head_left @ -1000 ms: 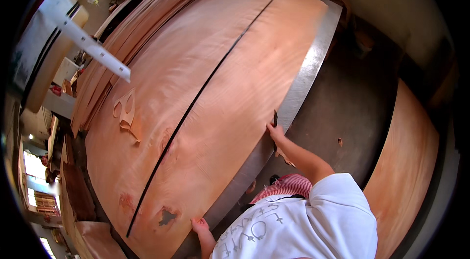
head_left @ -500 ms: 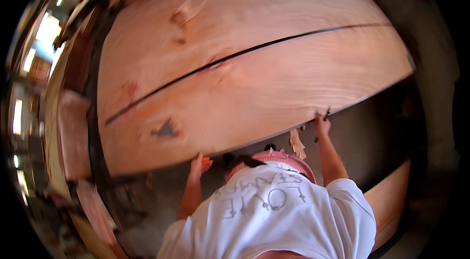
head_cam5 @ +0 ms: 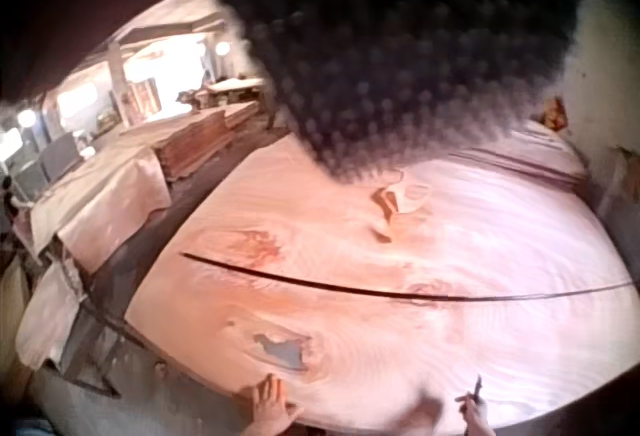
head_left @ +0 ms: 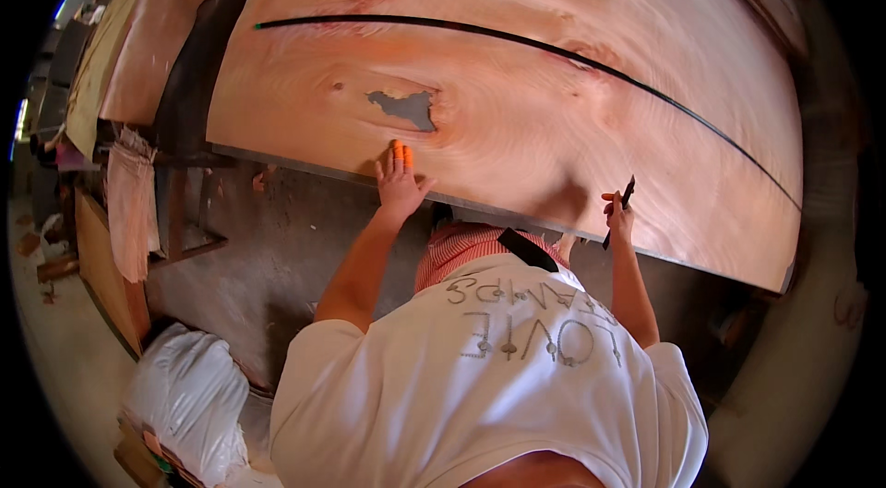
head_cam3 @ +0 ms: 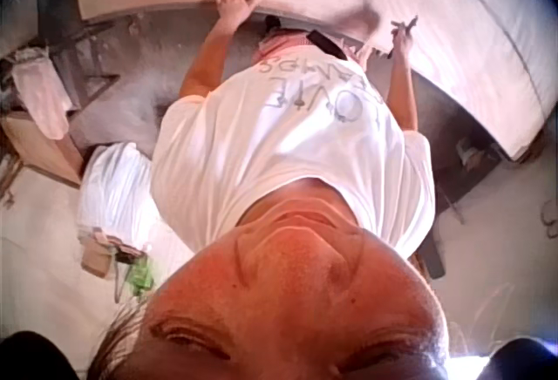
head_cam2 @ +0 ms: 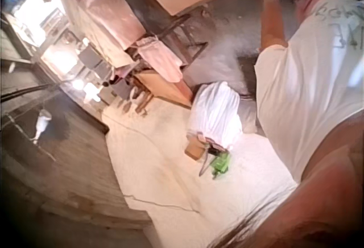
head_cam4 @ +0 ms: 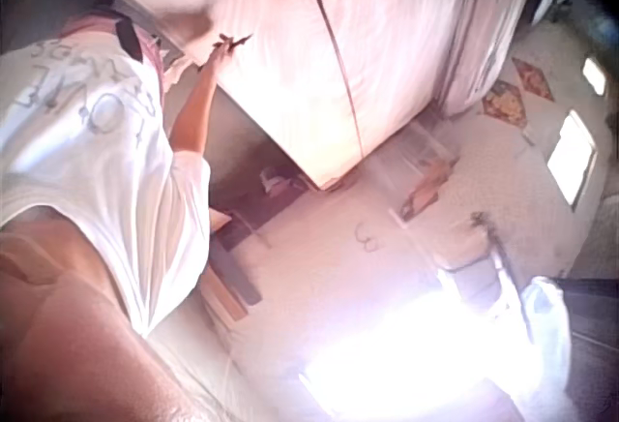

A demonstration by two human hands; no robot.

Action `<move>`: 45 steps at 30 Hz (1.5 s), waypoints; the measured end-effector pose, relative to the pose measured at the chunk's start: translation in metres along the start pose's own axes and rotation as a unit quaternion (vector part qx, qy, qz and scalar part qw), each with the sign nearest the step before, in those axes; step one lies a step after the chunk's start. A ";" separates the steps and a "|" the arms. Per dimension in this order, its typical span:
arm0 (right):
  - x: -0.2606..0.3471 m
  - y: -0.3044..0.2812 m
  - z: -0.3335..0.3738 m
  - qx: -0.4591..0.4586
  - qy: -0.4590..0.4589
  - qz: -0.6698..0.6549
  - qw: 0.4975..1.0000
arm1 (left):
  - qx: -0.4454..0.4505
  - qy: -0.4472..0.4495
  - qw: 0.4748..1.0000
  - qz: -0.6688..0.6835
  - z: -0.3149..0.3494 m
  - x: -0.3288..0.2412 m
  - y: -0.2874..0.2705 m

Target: The person patches imperfections in wood veneer sheets by hand. They use a knife to cut away damaged areas and then fit new pieces of veneer into the cutouts.

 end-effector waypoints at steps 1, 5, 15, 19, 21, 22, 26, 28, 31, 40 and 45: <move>0.009 0.010 0.001 0.024 0.006 0.008 1.000 | 0.019 0.003 1.000 0.013 -0.002 0.001 0.001; 0.030 0.046 0.002 0.066 -0.007 0.084 0.994 | 0.079 0.031 0.994 0.072 -0.019 0.005 -0.017; 0.048 0.111 0.001 0.123 0.079 0.075 0.986 | -0.132 -0.004 0.974 0.182 -0.102 0.071 -0.030; 0.055 0.124 -0.026 0.131 0.076 0.085 0.985 | -0.074 -0.076 0.993 0.044 -0.126 0.080 -0.021; 0.060 0.136 -0.043 0.132 0.073 0.099 0.984 | -0.075 -0.051 0.996 -0.007 -0.122 0.080 -0.013; 0.058 0.137 -0.052 0.139 0.058 0.059 0.987 | -0.080 -0.041 0.995 -0.036 -0.124 0.079 -0.013; 0.079 0.148 -0.070 0.152 0.055 0.047 0.986 | -0.043 -0.053 0.998 0.003 -0.130 0.084 -0.017; 0.076 0.159 -0.079 0.143 0.036 0.064 0.987 | -0.057 -0.060 0.997 0.012 -0.126 0.092 -0.012; 0.071 0.170 -0.073 0.184 0.047 0.076 0.979 | -0.047 -0.071 0.994 0.065 -0.125 0.095 -0.018; 0.044 0.183 0.011 0.189 0.050 0.133 0.972 | -0.224 -0.144 0.961 0.073 -0.076 0.179 -0.049; 0.029 0.198 0.065 0.225 0.005 0.179 0.958 | -0.131 -0.046 0.980 0.141 -0.019 0.136 -0.052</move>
Point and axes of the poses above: each hand's wrist, its own z-axis away from the middle knuckle, its own y-axis out of the palm, x = y × z, the point moved 6 cm from there along -z, towards the middle knuckle
